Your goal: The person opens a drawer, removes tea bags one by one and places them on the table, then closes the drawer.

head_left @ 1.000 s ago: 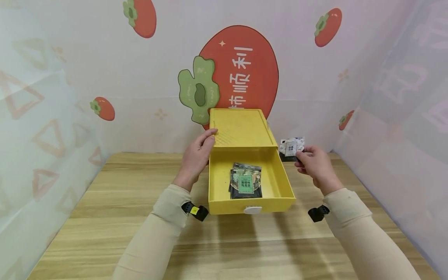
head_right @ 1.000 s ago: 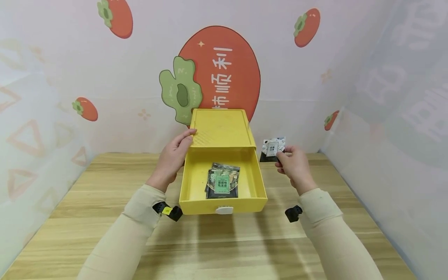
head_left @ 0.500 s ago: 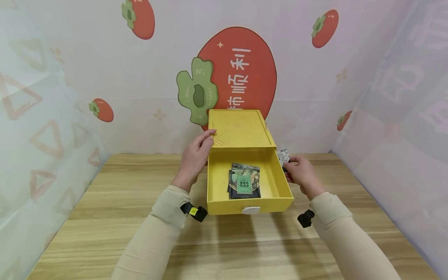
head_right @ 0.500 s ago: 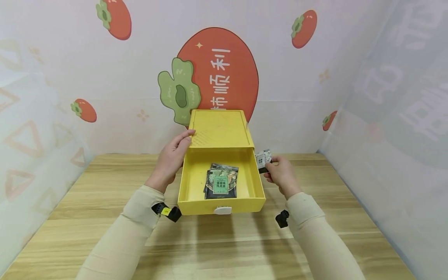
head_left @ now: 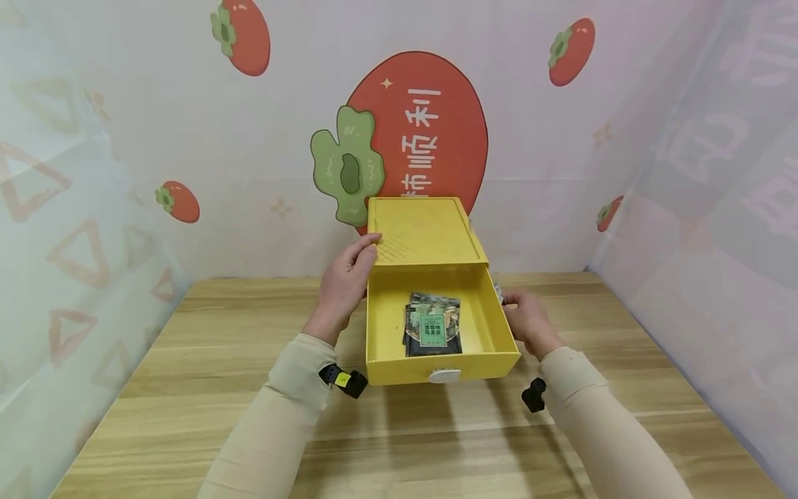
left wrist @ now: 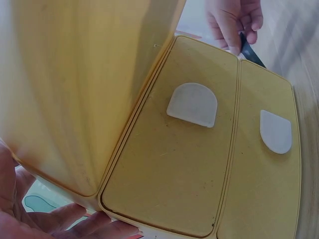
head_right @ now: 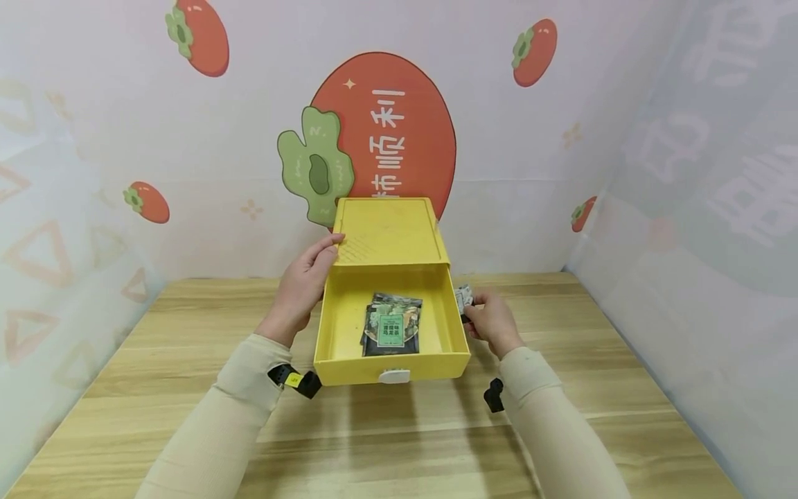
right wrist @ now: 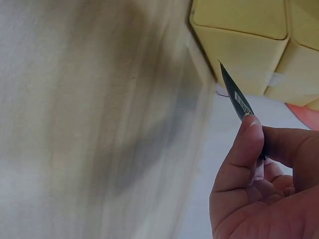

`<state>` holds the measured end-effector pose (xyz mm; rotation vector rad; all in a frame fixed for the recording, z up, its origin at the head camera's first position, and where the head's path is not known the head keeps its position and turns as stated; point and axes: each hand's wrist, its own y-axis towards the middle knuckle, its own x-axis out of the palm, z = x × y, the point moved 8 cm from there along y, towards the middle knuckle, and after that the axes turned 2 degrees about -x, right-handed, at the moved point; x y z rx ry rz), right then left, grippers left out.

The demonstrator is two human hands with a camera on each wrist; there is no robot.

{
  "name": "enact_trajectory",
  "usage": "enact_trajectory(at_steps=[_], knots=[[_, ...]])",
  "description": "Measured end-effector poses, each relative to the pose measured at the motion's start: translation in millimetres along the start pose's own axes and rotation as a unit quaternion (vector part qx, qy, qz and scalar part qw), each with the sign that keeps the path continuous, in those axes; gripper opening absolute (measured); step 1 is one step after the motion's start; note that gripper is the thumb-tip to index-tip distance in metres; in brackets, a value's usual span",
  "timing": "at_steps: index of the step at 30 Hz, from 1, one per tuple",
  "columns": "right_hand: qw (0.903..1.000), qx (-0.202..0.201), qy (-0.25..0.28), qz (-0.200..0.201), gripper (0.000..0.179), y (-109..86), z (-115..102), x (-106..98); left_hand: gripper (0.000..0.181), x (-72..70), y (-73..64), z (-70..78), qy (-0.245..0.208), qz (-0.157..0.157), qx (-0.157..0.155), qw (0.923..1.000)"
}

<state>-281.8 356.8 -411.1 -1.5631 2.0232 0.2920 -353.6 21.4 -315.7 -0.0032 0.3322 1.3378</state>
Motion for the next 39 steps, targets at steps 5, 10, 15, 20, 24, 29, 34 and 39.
enact_trajectory(at_steps=[5, 10, 15, 20, 24, 29, 34, 39], knots=[[1.0000, 0.003, -0.006, 0.001, 0.037, 2.2, 8, 2, 0.043, 0.2, 0.6, -0.7, 0.003, 0.005, 0.002, 1.0000], [0.9975, -0.006, -0.069, 0.010, 0.037, 3.0, 12, 2, 0.041, -0.6, 1.2, -0.7, 0.006, 0.012, 0.003, 0.9999], [0.9915, -0.012, -0.128, 0.020, 0.037, 5.9, 18, 1, 0.042, -1.6, 1.3, 0.6, 0.012, 0.017, 0.010, 0.9997], [0.9885, -0.015, -0.148, 0.022, 0.038, 8.3, 21, 4, 0.042, -1.8, 1.0, 0.9, 0.013, 0.018, 0.012, 0.9997], [0.9873, -0.019, -0.156, 0.026, 0.037, 9.9, 23, 6, 0.042, -1.7, 0.6, 0.5, 0.012, 0.019, 0.009, 0.9997], [0.9878, -0.014, -0.153, 0.029, 0.035, 10.5, 24, 8, 0.042, -0.8, 1.5, -0.8, 0.011, 0.016, 0.007, 0.9998], [0.9873, -0.015, -0.154, 0.034, 0.034, 11.9, 25, 8, 0.043, -0.5, 2.5, -1.9, 0.012, 0.015, 0.006, 0.9998], [0.9875, -0.012, -0.153, 0.035, 0.033, 11.1, 26, 9, 0.043, -0.9, 2.0, -0.9, 0.012, 0.015, 0.006, 0.9998]])
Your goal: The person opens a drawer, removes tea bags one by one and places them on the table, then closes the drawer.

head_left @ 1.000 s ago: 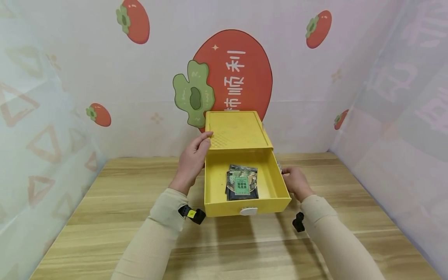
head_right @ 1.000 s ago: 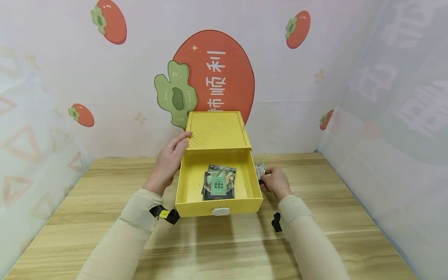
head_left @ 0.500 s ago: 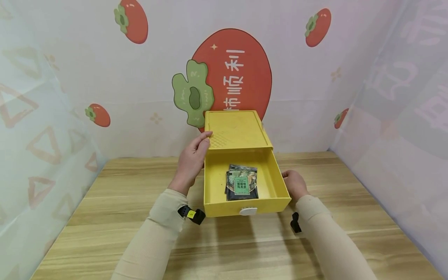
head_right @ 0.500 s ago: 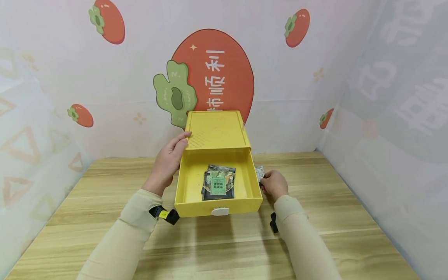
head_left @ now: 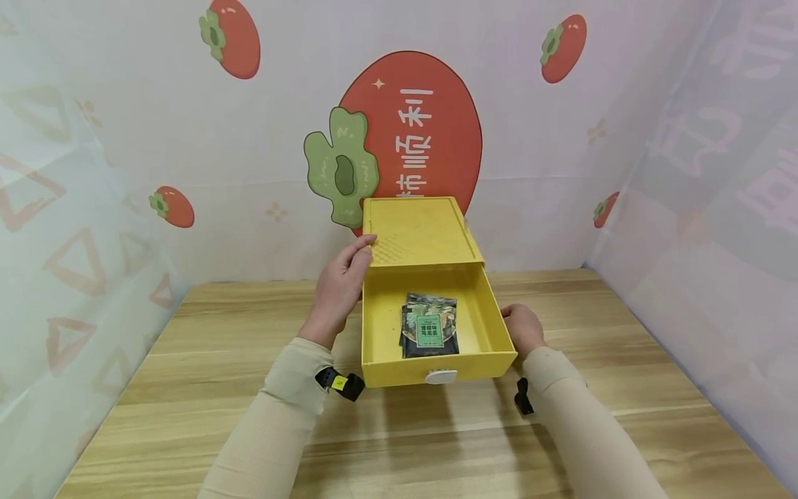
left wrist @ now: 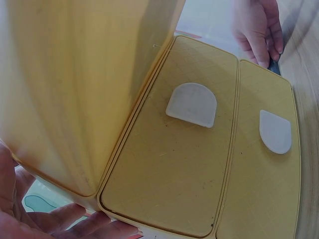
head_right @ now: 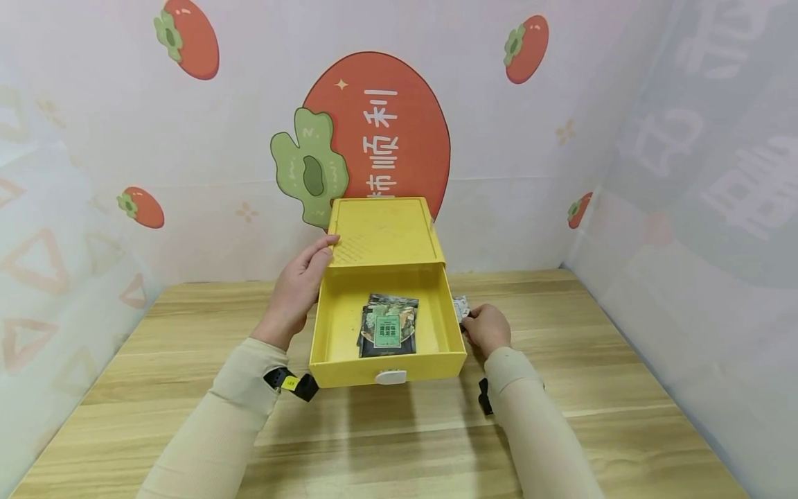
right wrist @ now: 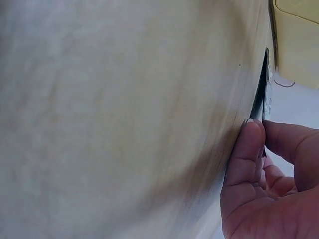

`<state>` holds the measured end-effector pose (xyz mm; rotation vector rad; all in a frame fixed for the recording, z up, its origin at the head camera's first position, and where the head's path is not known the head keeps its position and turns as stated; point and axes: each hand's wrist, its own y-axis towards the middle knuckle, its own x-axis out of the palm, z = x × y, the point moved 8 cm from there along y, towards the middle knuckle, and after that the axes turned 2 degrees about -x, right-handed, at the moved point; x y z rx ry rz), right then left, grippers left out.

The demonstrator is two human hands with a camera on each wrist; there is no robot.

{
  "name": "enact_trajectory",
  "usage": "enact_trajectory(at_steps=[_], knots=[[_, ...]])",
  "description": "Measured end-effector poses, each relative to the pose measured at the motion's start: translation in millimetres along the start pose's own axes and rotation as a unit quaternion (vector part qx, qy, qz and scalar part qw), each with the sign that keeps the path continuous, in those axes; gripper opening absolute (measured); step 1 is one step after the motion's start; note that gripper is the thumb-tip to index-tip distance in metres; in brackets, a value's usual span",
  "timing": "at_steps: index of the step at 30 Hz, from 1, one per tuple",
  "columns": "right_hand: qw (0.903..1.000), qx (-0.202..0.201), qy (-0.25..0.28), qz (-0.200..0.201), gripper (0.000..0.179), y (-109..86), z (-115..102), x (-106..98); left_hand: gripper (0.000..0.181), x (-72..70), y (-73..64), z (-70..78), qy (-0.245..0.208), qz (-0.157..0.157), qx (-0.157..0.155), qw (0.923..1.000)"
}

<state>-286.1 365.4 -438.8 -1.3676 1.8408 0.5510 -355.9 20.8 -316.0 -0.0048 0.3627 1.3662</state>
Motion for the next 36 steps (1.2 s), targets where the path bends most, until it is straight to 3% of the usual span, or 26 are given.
enact_trajectory(at_steps=[36], knots=[[0.9997, 0.002, -0.026, -0.002, 0.044, 1.5, 10, 0, 0.042, 0.2, 0.3, -0.1, 0.003, 0.000, 0.000, 1.0000]])
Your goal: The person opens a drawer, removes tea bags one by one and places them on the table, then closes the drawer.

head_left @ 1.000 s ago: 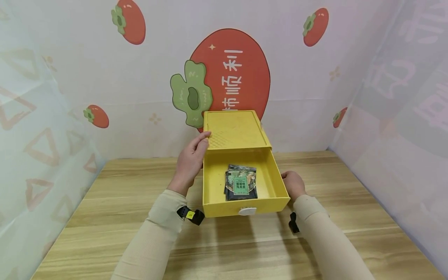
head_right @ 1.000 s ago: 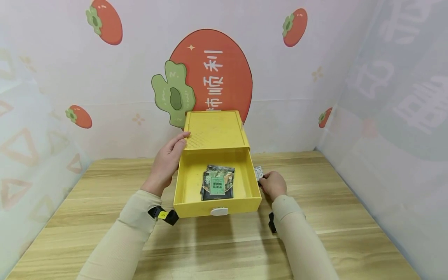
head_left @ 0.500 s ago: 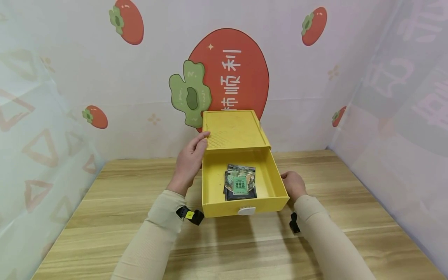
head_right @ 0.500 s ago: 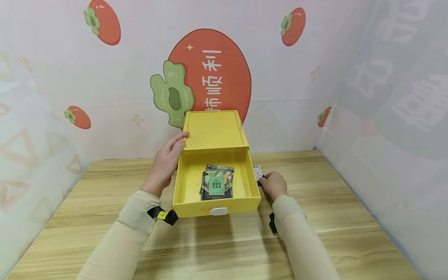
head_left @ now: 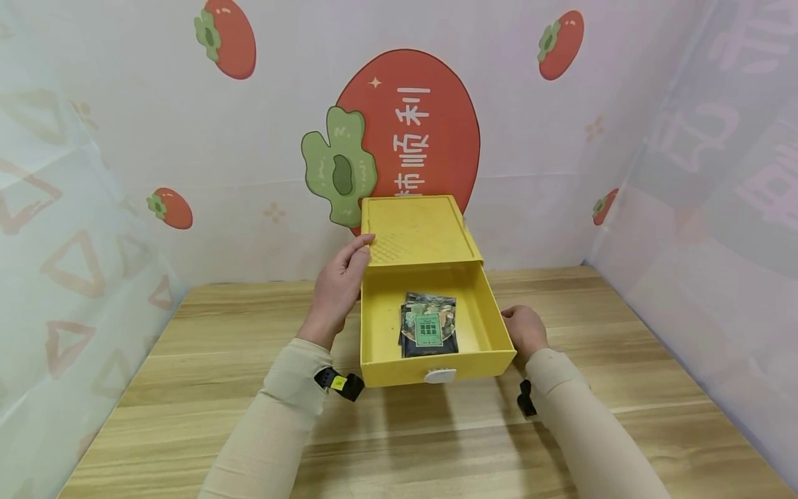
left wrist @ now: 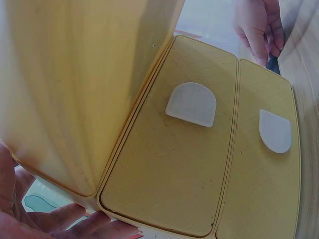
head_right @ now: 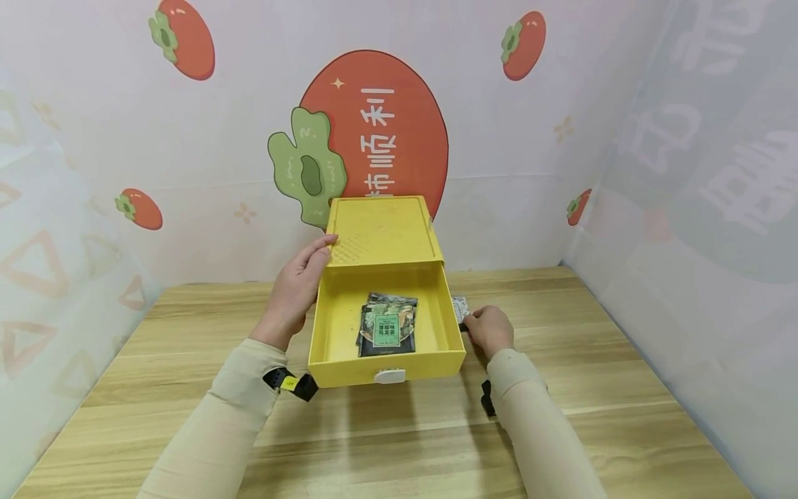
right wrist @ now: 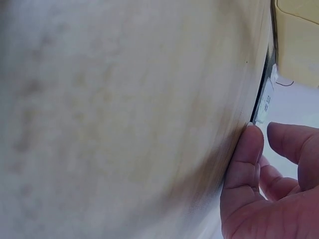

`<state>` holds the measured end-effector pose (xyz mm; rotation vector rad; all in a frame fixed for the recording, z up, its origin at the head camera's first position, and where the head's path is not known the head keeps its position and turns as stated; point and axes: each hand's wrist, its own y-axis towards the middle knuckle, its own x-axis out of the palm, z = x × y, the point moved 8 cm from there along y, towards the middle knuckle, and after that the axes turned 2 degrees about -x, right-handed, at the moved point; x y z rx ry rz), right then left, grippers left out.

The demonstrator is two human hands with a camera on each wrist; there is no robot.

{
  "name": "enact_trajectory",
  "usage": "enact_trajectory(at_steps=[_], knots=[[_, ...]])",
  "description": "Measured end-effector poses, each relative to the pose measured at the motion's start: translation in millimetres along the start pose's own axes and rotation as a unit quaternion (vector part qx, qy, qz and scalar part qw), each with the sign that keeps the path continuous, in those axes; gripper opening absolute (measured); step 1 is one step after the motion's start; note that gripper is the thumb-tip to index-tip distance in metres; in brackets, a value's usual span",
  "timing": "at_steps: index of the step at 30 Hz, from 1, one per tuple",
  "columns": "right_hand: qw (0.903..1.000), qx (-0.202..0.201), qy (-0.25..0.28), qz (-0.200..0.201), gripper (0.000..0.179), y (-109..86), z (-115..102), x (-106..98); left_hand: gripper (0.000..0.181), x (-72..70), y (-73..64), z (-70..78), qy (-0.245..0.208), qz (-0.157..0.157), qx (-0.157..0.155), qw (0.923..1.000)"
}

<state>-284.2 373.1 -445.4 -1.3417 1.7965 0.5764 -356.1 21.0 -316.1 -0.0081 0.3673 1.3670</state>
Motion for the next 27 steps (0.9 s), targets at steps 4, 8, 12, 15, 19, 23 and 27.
enact_trajectory(at_steps=[4, 8, 12, 15, 19, 23, 27], knots=[[0.9999, 0.009, 0.010, -0.001, 0.043, -2.5, 1, -2, 0.042, -0.4, -0.3, 0.4, -0.001, 0.002, -0.002, 1.0000], [0.9998, 0.014, 0.018, 0.001, 0.044, -6.4, 0, -7, 0.043, -0.4, -0.6, 1.3, -0.002, -0.001, -0.001, 1.0000], [0.9992, 0.011, 0.038, 0.005, 0.047, -10.7, -5, -15, 0.044, 0.3, -0.9, 1.5, -0.006, -0.003, 0.000, 1.0000], [0.9976, 0.007, 0.068, 0.010, 0.050, -12.2, -11, -24, 0.043, 0.7, -0.8, 1.3, -0.009, -0.003, 0.001, 1.0000], [0.9913, -0.008, 0.130, 0.020, 0.053, -12.6, -25, -41, 0.043, 0.7, -0.2, 0.8, -0.011, -0.004, 0.002, 0.9999], [0.9826, -0.038, 0.177, 0.039, 0.052, -16.7, -43, -63, 0.043, 0.4, 0.0, 0.5, -0.009, -0.005, 0.001, 0.9999], [0.9795, -0.066, 0.181, 0.058, 0.051, -27.8, -63, -87, 0.044, 0.0, -0.4, 0.9, -0.011, -0.007, 0.001, 0.9999]])
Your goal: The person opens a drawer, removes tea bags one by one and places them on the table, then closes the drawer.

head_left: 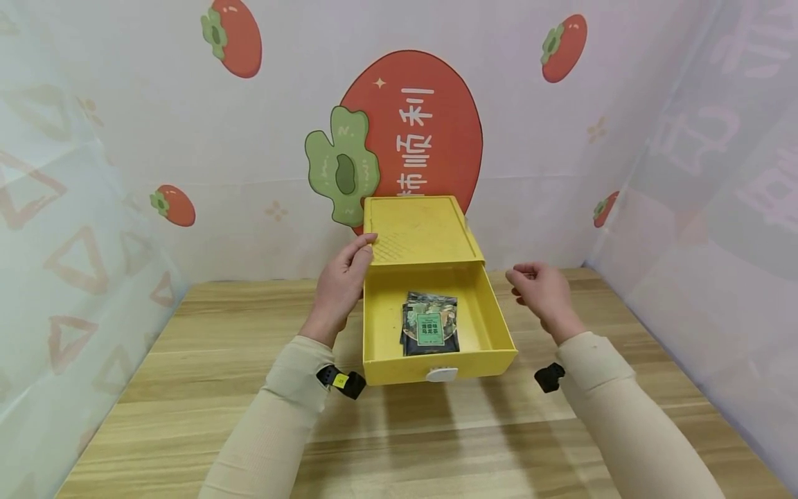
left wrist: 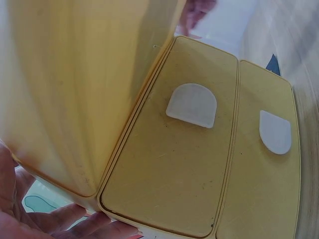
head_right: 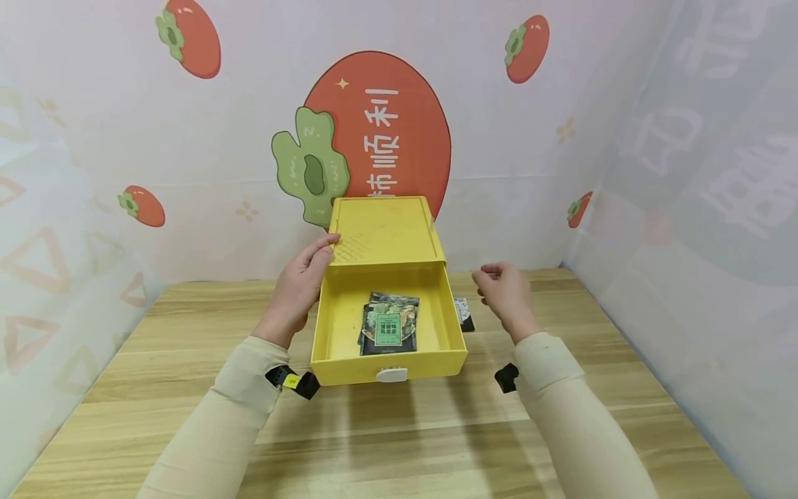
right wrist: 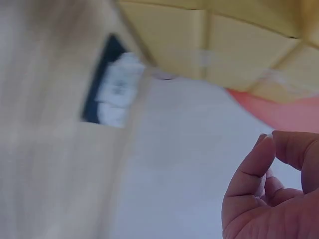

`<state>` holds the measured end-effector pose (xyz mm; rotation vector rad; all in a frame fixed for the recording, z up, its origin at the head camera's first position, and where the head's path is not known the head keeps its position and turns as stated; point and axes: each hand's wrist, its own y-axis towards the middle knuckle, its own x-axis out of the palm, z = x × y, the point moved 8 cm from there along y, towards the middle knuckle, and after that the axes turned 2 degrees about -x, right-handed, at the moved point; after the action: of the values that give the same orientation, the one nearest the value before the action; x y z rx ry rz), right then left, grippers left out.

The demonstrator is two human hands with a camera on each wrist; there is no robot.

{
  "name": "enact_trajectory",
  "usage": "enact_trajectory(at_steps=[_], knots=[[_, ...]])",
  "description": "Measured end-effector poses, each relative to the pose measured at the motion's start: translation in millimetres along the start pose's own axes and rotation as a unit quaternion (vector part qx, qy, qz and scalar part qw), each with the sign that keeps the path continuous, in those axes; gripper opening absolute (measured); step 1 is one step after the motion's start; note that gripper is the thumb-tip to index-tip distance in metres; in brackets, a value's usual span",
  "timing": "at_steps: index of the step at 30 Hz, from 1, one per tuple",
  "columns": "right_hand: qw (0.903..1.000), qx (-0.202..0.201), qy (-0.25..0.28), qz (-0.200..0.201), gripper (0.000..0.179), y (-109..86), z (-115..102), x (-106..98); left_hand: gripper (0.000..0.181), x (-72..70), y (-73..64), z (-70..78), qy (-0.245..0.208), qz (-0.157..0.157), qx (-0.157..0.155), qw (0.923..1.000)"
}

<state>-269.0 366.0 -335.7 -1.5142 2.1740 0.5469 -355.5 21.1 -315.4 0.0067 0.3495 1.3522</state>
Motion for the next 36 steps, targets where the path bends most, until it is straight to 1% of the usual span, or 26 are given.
enact_trajectory(at_steps=[4, 7, 9, 11, 14, 17, 19, 22, 25, 27, 31, 36], knots=[[0.9996, -0.027, 0.007, 0.011, 0.053, -9.3, -31, -12, 0.044, -1.2, -0.3, 0.4, 0.000, 0.003, 0.001, 1.0000], [0.9983, -0.054, 0.001, 0.023, 0.052, -18.9, -55, -21, 0.044, -1.7, -1.2, 1.2, -0.002, 0.003, 0.002, 1.0000], [0.9966, -0.076, -0.020, 0.027, 0.049, -26.8, -73, -24, 0.043, -2.0, -1.5, 1.5, -0.004, 0.003, 0.002, 1.0000], [0.9928, -0.104, -0.055, 0.020, 0.044, -34.6, -92, -24, 0.043, -2.5, -1.8, 1.4, -0.003, 0.004, 0.002, 1.0000], [0.9818, -0.148, -0.117, -0.015, 0.031, -45.3, -118, -13, 0.043, -2.9, -1.5, 0.9, 0.000, 0.004, 0.002, 1.0000], [0.9652, -0.180, -0.175, -0.074, 0.022, -54.6, -137, 9, 0.043, -3.3, -1.0, 0.1, 0.004, 0.004, 0.002, 1.0000], [0.9525, -0.190, -0.212, -0.109, 0.021, -59.8, -144, 24, 0.043, -3.8, -1.5, 0.4, 0.004, 0.005, 0.002, 1.0000], [0.9308, -0.197, -0.268, -0.151, 0.026, -65.6, -148, 44, 0.043, -4.0, -1.9, 0.8, 0.004, 0.006, 0.001, 1.0000], [0.9082, -0.211, -0.313, -0.182, 0.035, -68.8, -148, 59, 0.042, -3.8, -2.5, 0.7, 0.003, 0.006, -0.001, 1.0000], [0.8939, -0.227, -0.335, -0.192, 0.038, -70.1, -148, 67, 0.042, -3.4, -2.4, 0.2, 0.004, 0.005, 0.000, 1.0000], [0.8651, -0.265, -0.380, -0.192, 0.046, -73.2, -150, 77, 0.043, -1.8, -1.8, 0.3, 0.011, 0.006, 0.004, 0.9999], [0.8320, -0.287, -0.435, -0.189, 0.055, -74.8, -152, 85, 0.043, -1.1, -1.1, 1.5, 0.016, 0.008, 0.006, 0.9998]])
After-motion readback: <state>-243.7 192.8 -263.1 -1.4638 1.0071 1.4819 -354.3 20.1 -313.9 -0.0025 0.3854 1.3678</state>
